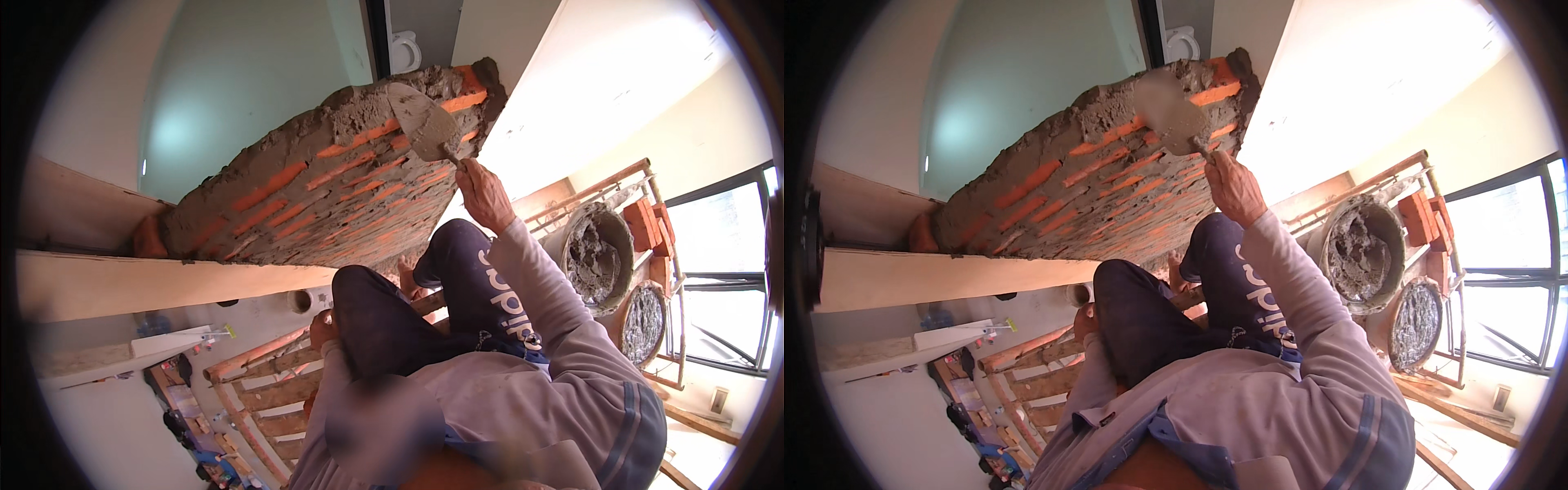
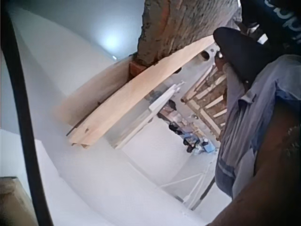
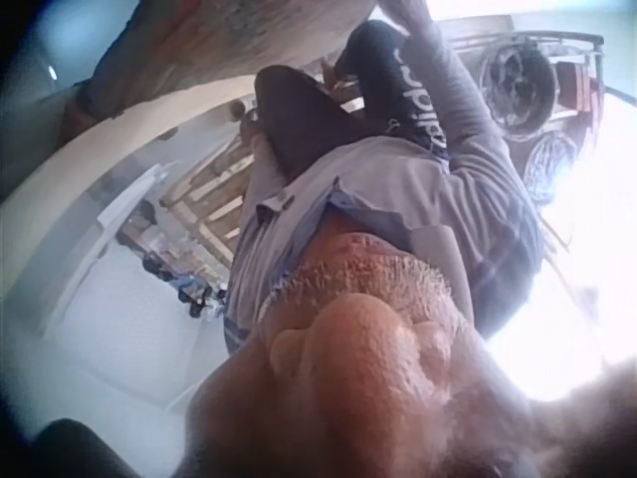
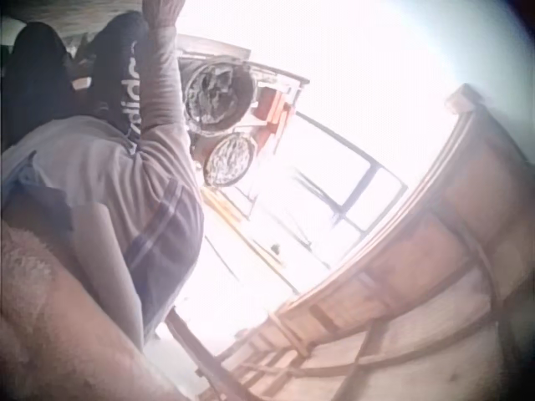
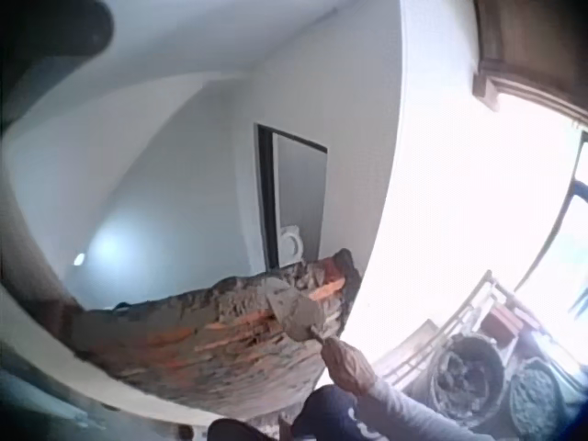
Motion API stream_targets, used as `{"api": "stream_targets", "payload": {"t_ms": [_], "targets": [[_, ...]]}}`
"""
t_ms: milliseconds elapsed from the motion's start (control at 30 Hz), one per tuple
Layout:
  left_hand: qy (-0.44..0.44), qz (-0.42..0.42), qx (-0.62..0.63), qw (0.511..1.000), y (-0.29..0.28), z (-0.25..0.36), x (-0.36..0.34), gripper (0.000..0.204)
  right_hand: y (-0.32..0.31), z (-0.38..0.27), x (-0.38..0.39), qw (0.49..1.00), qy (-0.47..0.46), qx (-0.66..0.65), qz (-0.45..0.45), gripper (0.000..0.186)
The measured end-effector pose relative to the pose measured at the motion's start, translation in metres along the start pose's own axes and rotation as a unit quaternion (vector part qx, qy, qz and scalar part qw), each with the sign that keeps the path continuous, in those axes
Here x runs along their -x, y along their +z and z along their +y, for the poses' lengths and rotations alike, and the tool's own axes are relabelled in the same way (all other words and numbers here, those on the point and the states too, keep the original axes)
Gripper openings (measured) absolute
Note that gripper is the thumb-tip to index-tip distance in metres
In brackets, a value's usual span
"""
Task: The person applies mortar to a brick wall using a trowel and places bricks on top of the mortar, repeating this process to build the wall upward.
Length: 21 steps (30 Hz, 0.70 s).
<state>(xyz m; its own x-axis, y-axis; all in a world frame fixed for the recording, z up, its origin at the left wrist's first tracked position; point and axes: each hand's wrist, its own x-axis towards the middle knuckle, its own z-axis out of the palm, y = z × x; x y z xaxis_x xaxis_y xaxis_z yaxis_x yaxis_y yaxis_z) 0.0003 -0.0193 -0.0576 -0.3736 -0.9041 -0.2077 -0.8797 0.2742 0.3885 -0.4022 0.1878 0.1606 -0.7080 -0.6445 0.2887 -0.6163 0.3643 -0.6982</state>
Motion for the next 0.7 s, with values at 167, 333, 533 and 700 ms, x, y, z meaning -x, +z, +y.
{"api": "stream_targets", "payload": {"t_ms": [167,333,533,700], "targets": [[-0.032,-0.010,-0.018,0.999,-0.017,0.018,0.012,0.039,-0.011,0.028,0.028,0.996,0.050,0.057,0.050,0.020],[-0.027,-0.025,-0.018,0.999,-0.012,0.003,0.008,0.039,-0.020,-0.001,0.019,0.994,-0.017,0.086,0.063,0.017],[-0.001,-0.028,0.003,1.000,0.002,-0.001,-0.007,0.039,-0.044,0.014,0.021,0.981,0.159,0.107,0.042,0.025],[-0.126,-0.077,0.091,0.985,-0.009,-0.008,-0.001,0.039,-0.170,-0.020,0.106,0.968,0.115,0.221,-0.018,0.021]]}}
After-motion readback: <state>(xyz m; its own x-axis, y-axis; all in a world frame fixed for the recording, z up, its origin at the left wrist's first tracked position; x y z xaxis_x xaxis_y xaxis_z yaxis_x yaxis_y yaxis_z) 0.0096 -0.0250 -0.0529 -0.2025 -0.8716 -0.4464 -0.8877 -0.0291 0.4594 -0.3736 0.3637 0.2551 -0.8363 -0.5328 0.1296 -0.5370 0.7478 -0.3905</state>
